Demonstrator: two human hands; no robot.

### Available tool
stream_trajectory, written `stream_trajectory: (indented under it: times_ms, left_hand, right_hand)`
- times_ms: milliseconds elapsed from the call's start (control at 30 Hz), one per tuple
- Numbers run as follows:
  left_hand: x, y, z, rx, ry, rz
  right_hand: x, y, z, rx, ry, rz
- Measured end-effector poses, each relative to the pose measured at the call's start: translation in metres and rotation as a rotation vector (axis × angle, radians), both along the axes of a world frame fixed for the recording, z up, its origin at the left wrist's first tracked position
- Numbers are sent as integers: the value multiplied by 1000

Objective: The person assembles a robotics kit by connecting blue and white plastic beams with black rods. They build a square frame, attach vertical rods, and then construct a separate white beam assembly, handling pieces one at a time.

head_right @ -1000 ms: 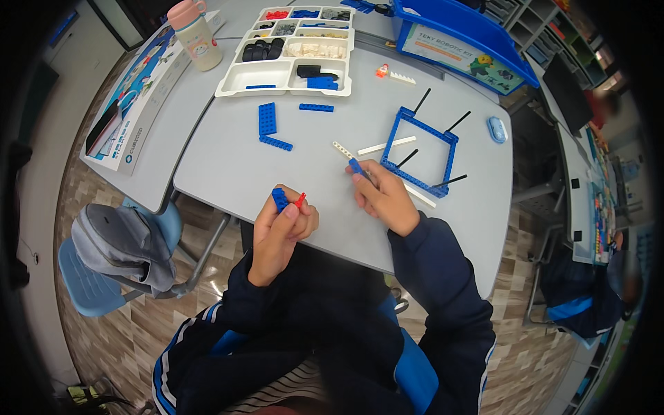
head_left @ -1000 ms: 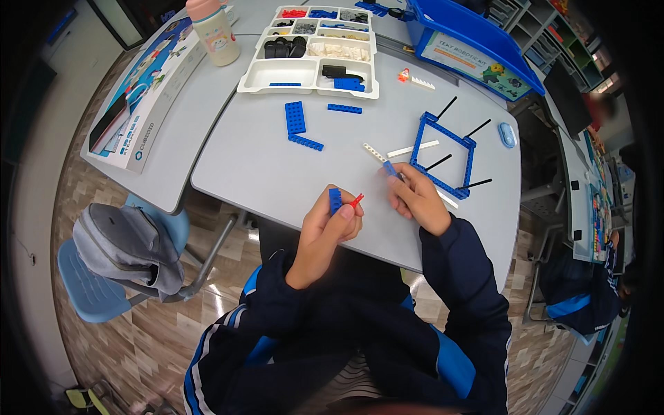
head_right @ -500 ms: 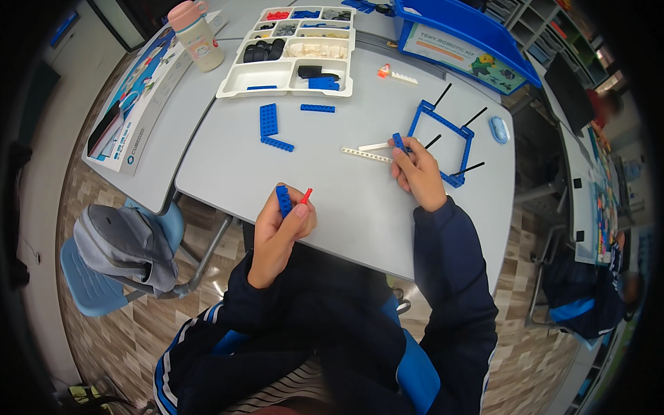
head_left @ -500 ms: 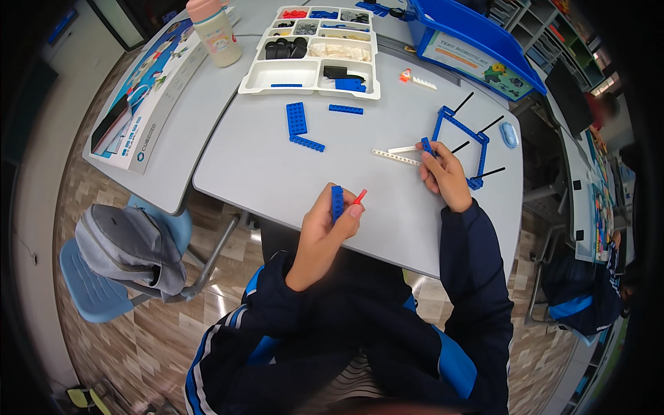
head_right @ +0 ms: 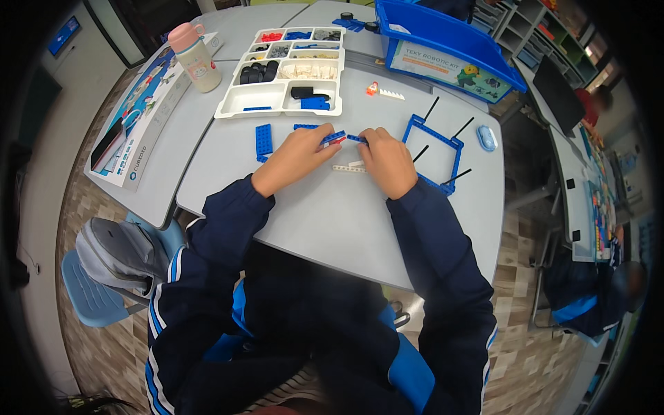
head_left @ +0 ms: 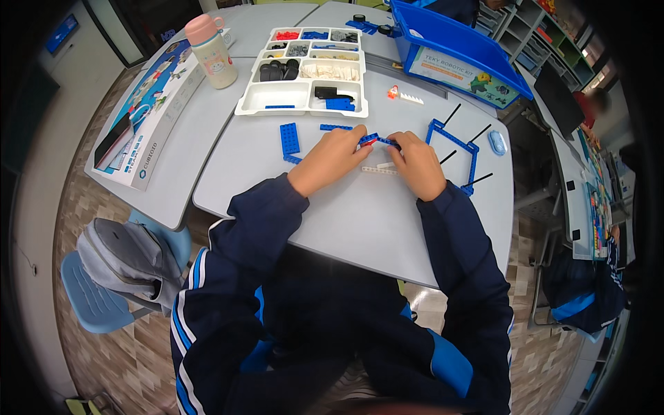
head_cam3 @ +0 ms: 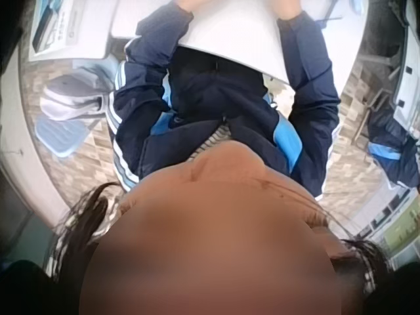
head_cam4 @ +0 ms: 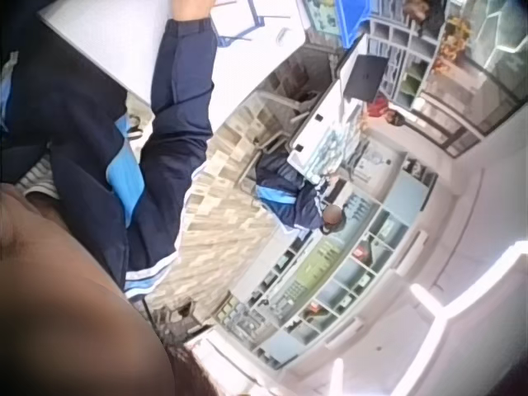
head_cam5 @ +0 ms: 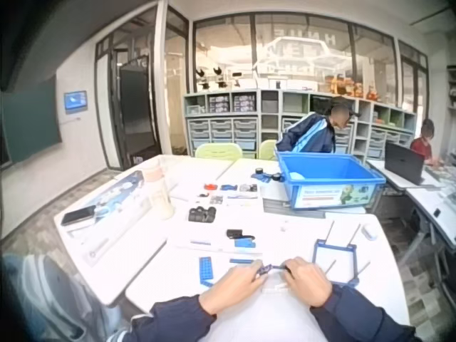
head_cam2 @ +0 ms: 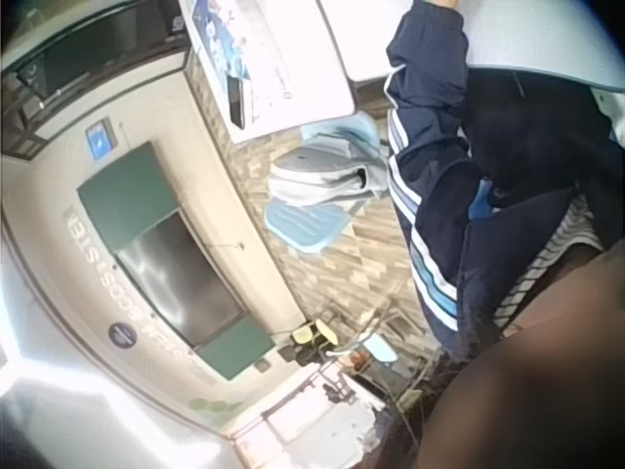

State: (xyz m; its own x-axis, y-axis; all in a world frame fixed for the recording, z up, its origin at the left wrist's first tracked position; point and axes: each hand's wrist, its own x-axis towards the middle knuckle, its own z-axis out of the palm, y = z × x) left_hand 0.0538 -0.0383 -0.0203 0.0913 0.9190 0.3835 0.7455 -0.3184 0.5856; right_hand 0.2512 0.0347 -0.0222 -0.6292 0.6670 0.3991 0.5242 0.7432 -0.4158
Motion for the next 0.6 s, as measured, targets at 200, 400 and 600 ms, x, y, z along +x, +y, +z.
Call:
stream_trajectory:
  times_ms: [200, 400, 600]
  left_hand:
    - [2, 25, -28, -70, 106, 93]
    - [1, 9, -27, 3, -38, 139]
    - [-5, -28, -36, 130, 7, 171]
  right_hand:
    - [-10, 3, -15, 77, -59, -86]
    - [-4, 1, -8, 13, -4, -93]
    - [-16, -20, -12, 47, 171, 256]
